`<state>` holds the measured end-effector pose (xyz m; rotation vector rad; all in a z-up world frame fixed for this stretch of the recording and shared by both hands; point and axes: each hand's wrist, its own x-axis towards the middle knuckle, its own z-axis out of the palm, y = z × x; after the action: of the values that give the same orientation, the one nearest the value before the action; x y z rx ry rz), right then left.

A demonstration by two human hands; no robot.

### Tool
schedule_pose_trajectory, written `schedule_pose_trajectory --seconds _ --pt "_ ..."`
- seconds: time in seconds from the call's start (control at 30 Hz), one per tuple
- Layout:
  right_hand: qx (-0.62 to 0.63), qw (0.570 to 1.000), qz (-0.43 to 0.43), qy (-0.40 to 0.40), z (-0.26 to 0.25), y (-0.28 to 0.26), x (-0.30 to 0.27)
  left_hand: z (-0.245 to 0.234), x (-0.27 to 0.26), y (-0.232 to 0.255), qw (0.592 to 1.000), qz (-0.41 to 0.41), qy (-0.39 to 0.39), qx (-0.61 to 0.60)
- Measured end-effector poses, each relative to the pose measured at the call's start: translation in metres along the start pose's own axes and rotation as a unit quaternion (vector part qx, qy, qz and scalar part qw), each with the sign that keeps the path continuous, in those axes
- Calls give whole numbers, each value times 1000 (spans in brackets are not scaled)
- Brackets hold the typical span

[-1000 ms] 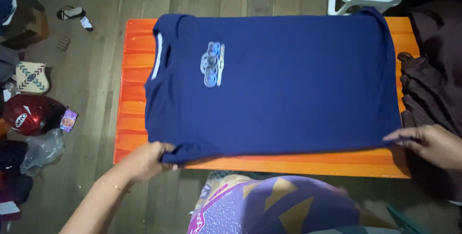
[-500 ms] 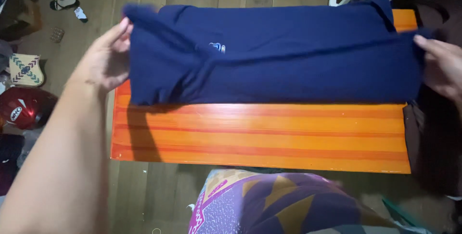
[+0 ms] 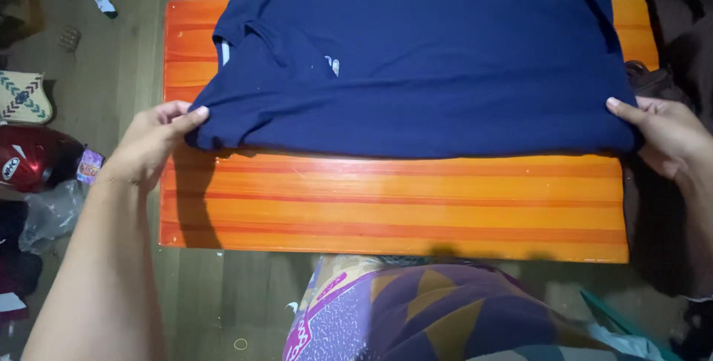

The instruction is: The person is folding a blue t-shirt on a table.

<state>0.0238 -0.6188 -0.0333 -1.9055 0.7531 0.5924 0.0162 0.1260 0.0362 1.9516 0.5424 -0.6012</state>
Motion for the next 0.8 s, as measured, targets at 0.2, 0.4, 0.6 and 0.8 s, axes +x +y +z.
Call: schedule_pose_trajectory --seconds 0.2,0.4,0.6,0.8 --pt "38 999 -1 5 5 0 -16 3 -17 -1 996 -93 2 1" --pt "-13 996 -88 30 -8 34 8 -13 1 -44 996 28 84 1" --pt "-4 997 -61 40 15 9 -28 5 -5 -61 975 110 185 -56" --pt "-13 998 -41 54 22 -3 -38 40 -20 -92 924 56 311 -214"
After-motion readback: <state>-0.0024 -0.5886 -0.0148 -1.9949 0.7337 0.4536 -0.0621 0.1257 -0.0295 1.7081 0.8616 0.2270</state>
